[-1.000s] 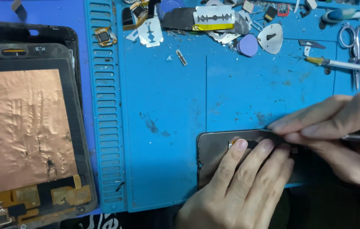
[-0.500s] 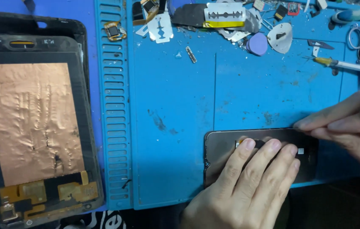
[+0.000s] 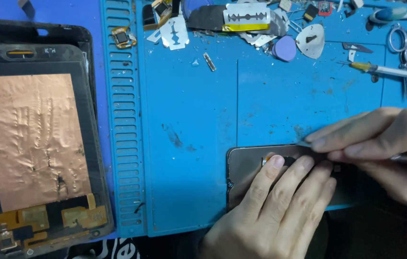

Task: Cleaning a replacement smartphone screen and using a precision tool to scrape away excess adhesive from the edges.

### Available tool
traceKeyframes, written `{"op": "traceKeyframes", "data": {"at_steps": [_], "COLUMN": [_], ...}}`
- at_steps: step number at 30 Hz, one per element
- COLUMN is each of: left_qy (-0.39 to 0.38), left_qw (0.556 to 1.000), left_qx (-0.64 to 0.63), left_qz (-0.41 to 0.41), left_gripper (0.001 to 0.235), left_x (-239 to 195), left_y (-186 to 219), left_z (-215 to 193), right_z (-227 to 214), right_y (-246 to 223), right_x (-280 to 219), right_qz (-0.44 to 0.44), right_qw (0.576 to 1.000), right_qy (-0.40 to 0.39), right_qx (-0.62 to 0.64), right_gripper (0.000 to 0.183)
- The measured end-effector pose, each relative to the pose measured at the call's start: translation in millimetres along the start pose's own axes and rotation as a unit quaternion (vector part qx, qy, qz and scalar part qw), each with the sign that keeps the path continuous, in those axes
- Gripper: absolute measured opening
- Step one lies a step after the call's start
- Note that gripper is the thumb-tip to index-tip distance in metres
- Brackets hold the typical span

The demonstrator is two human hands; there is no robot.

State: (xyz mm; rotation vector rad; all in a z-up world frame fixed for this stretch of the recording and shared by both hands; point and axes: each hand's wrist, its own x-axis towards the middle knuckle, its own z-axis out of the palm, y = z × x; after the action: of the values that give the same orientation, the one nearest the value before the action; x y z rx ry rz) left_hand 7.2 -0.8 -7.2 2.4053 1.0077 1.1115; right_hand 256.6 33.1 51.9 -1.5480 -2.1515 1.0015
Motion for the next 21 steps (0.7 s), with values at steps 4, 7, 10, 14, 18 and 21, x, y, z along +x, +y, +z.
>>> {"op": "traceKeyframes", "data": {"at_steps": [4, 7, 10, 14, 18, 21], "left_qy": [-0.009, -0.011, -0.022, -0.026, -0.030, -0.024], "left_qw": [1.000, 1.000, 1.000, 0.999, 0.999, 0.999], "left_qx": [-0.021, -0.021, -0.006, 0.006, 0.008, 0.030], "left_qz": [0.013, 0.015, 0.020, 0.027, 0.028, 0.034], "left_gripper": [0.025, 0.025, 0.027, 0.028, 0.028, 0.027], "left_x": [-3, -3, -3, -1, -3, -2], "left_y": [-2, -3, -1, -1, -2, -1], "left_z": [3, 4, 5, 5, 6, 6], "right_z": [-17, -27, -20, -11, -13, -5], "right_y": [65, 122, 98, 64, 63, 34], "right_x": [-44, -75, -64, -41, -38, -20], "right_qz": [0.025, 0.023, 0.017, 0.013, 0.023, 0.025], "right_qw": [0.997, 0.997, 0.997, 0.997, 0.999, 0.992], "right_qy": [0.033, 0.035, 0.036, 0.029, 0.026, 0.045], "right_qx": [0.064, 0.072, 0.060, 0.066, 0.038, 0.117], "right_gripper": [0.027, 0.033, 0.032, 0.018, 0.015, 0.023]}}
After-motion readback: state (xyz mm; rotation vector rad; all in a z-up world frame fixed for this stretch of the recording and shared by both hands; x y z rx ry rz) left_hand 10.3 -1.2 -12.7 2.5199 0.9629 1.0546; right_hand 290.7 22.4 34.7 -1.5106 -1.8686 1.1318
